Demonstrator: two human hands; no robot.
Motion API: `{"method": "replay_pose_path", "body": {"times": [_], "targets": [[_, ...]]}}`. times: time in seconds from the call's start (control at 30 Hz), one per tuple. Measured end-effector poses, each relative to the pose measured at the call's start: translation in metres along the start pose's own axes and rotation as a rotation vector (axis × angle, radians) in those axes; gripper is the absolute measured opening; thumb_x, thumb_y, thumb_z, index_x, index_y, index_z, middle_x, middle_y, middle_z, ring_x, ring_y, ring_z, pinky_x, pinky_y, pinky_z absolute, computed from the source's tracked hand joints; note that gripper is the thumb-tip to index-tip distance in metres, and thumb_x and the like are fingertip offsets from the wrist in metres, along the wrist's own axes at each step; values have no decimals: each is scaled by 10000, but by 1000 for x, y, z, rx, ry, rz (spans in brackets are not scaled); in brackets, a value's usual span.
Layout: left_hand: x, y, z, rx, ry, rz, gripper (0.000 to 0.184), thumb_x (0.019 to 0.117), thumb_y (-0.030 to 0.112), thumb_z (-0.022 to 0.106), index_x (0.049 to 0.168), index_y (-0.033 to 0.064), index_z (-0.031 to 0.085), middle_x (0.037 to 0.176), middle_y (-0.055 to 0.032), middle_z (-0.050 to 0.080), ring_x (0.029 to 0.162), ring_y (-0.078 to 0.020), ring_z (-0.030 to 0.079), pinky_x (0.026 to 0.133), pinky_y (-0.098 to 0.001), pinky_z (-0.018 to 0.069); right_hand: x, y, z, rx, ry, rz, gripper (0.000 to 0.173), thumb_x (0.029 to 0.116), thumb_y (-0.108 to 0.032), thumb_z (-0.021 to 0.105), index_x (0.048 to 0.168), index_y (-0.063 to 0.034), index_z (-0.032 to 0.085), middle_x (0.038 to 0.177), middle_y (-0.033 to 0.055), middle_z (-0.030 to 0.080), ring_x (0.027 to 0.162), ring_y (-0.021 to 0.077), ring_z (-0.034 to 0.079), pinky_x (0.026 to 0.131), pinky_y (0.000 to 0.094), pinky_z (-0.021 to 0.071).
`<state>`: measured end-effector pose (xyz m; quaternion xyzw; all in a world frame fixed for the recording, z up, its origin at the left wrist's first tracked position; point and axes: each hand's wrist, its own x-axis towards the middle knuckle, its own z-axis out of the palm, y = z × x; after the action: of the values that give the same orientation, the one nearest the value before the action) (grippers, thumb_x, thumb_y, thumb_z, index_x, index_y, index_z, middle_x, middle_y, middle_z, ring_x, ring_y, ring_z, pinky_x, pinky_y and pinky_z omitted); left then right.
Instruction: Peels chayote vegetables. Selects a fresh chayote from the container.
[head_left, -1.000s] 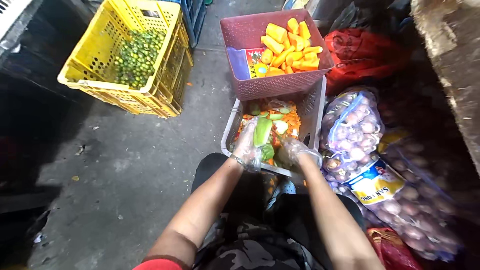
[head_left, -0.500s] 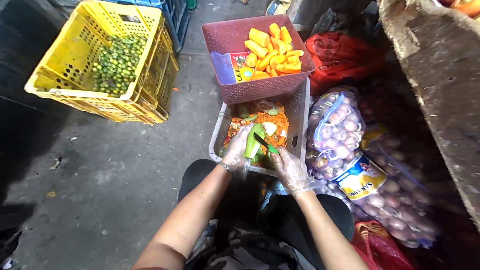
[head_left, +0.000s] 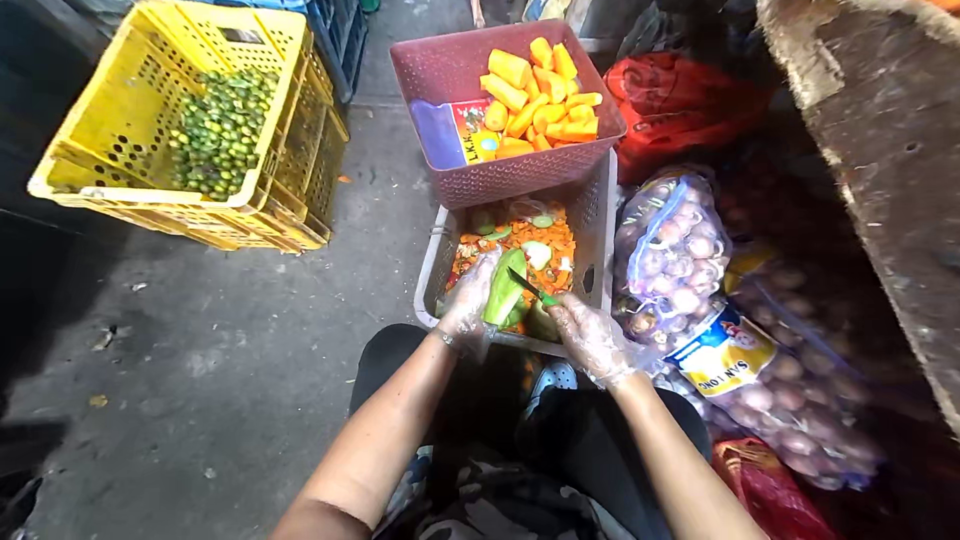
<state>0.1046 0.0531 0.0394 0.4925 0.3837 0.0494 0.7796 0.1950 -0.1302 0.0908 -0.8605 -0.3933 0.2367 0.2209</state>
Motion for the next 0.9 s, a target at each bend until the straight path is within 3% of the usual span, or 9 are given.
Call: {"method": "replay_pose_path", "body": {"times": [0.13, 0.23, 0.33, 0.43, 0.57, 0.67, 0.77, 0.83, 0.9], "targets": [[-3, 4, -3, 70, -45, 67, 482, 1081, 517, 363, 1428, 227, 533, 1214, -60, 650, 1012, -174, 644, 862, -405, 550, 12, -6, 0, -84, -4, 47, 453, 1105, -389, 400, 1266, -56, 660, 990, 217, 727, 977, 408, 712, 864, 610, 529], [-13, 8, 0, 254, -107, 172, 443, 1109, 405, 358, 1441, 167, 530, 1326, -82, 621, 1148, -174, 613, 984, -418, 507, 40, 0, 0, -82, -172, 302, 481, 1122, -412, 354, 1394, -97, 594, 1235, 237, 685, 1201, 417, 639, 1020, 635, 463], [-14, 8, 4, 259, -92, 190, 429, 1112, 361, 378, 1442, 133, 531, 1363, -95, 601, 1190, -174, 594, 1014, -407, 492, 62, 35, 10, -98, -326, 463, 535, 1127, -407, 310, 1438, -56, 569, 1454, 229, 567, 1393, 395, 503, 1146, 628, 356], [-4, 3, -1, 162, 20, 151, 474, 1104, 429, 374, 1496, 181, 471, 1426, -96, 561, 1238, -209, 576, 1022, -447, 491, 47, 35, -1, -21, -183, 480, 537, 1130, -404, 310, 1430, -37, 563, 1405, 251, 594, 1344, 417, 541, 1111, 644, 388], [-2, 3, -1, 79, 26, 138, 527, 1107, 452, 330, 1566, 198, 382, 1544, -77, 465, 1369, -216, 488, 1113, -479, 424, 16, -4, -2, 166, -28, 297, 450, 1123, -349, 362, 1349, -51, 613, 1235, 223, 680, 1195, 360, 641, 1039, 591, 474], [-11, 4, 1, -143, -19, 114, 457, 1096, 437, 366, 1445, 177, 507, 1313, -55, 625, 1148, -174, 620, 953, -417, 535, 10, -12, 6, 169, -59, 274, 467, 1125, -364, 336, 1321, -54, 624, 1195, 213, 687, 1165, 348, 648, 1015, 580, 478], [-22, 4, -4, -220, -133, 199, 391, 1105, 313, 395, 1447, 167, 517, 1301, -38, 638, 1130, -144, 633, 951, -365, 548, 5, -16, 4, 217, -77, 278, 458, 1133, -338, 321, 1302, -40, 625, 1173, 205, 677, 1111, 321, 647, 988, 541, 488], [-26, 5, -2, -374, -171, 179, 377, 1090, 364, 420, 1385, 191, 577, 1191, -26, 685, 1024, -130, 672, 858, -331, 582, 3, -21, 7, 239, -48, 268, 450, 1130, -336, 325, 1254, -42, 641, 1102, 186, 672, 1038, 300, 644, 933, 520, 496], [-25, 3, 0, -628, -168, 100, 383, 1057, 460, 434, 1262, 192, 617, 1038, -26, 706, 881, -123, 699, 716, -303, 606, -2, -25, 10, 259, 34, 242, 460, 1123, -362, 340, 1250, -56, 659, 1108, 182, 694, 1082, 309, 659, 962, 549, 501]]}}
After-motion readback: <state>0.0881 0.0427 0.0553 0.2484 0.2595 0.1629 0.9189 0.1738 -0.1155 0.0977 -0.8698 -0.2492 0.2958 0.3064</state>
